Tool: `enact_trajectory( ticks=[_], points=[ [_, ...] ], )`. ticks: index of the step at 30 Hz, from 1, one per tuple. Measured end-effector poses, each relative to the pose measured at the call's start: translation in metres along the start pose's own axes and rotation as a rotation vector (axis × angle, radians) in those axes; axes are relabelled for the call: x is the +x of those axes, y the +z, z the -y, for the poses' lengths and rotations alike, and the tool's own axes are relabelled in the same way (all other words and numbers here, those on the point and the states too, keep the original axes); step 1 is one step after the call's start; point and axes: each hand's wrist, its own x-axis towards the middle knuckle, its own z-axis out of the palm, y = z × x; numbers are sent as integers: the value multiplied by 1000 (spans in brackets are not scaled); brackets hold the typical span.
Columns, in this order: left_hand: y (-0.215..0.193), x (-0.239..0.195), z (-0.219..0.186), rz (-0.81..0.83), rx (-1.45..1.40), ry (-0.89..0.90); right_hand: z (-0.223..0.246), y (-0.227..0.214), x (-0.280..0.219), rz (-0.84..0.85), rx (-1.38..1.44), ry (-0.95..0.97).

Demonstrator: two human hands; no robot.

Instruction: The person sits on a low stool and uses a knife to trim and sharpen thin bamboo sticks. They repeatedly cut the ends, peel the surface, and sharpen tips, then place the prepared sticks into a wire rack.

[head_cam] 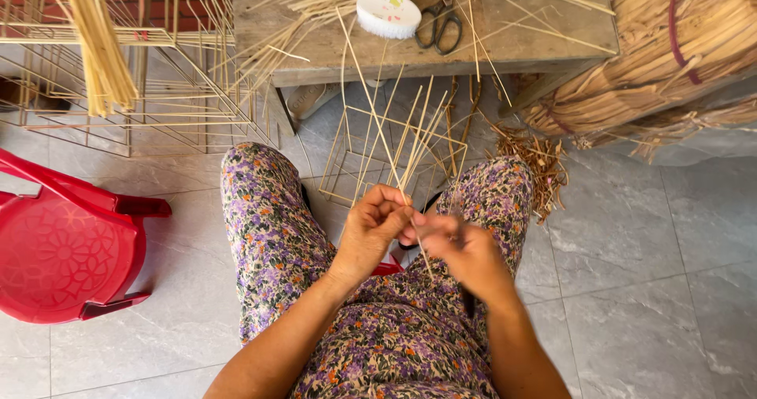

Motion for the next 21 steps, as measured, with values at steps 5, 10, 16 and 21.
enact_trajectory(
  ticks=[5,10,16,21],
  points=[
    [3,5,-31,-40,128,172,-19,12,-8,125,55,262],
    [-4,10,-101,-141,301,447,-25,-9,-22,295,-63,372],
    [26,-14,-143,-87,621,622,-7,-12,-32,115,-190,306],
    [54,-36,-143,-5,580,568,68,-27,-32,-53,101,5]
  ],
)
